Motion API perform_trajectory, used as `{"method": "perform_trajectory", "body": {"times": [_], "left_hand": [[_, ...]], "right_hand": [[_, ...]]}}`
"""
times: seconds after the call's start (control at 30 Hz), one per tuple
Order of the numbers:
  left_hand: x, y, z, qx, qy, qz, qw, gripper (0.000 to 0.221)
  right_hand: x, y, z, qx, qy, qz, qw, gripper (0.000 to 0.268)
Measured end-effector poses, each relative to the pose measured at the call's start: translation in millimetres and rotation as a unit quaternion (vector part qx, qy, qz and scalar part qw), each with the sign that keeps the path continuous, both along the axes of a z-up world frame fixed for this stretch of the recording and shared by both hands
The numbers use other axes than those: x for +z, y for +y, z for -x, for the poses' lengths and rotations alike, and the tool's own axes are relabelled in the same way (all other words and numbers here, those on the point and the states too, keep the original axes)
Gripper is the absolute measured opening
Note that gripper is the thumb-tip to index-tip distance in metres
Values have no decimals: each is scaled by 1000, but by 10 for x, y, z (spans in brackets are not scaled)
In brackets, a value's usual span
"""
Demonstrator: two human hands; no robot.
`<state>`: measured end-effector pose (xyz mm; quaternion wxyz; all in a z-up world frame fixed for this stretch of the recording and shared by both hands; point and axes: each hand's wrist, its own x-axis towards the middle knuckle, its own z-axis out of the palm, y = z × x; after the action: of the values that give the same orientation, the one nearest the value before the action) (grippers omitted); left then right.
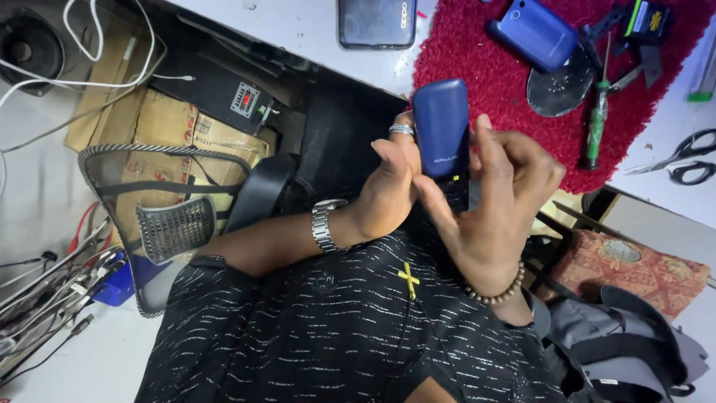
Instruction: Assembling a mobile phone by fitting the back cover and securing the chassis with a screwdriver.
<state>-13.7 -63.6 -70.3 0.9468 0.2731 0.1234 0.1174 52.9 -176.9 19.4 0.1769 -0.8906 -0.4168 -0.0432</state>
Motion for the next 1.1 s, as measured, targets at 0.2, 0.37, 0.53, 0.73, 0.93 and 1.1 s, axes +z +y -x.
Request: {"method": "perform_trajectory", "body": {"times": [0.2, 0.37, 0.53, 0.73, 0.93, 1.1], "left_hand": [[1, -5, -5, -5, -27, -23, 999, 84], [-211, -41, 86, -18, -120, 314, 942, 88], [35, 48, 70, -62, -34, -68, 995, 107], [123, 121, 71, -50, -19, -108, 993, 112], [34, 87, 181, -39, -38, -269, 962, 56], [133, 79, 86, 110, -142, -370, 911, 32]], "right_hand": [[155, 72, -22, 6, 76, -15, 997, 79], [168, 91, -39, 10, 106, -44, 993, 73], [151, 94, 3, 2, 127, -61, 990, 66], [60, 101, 68, 3, 101, -85, 991, 67], [-51, -5, 114, 30, 65, -117, 991, 56], [-322, -183, 22, 80, 35, -235, 968, 50]]}}
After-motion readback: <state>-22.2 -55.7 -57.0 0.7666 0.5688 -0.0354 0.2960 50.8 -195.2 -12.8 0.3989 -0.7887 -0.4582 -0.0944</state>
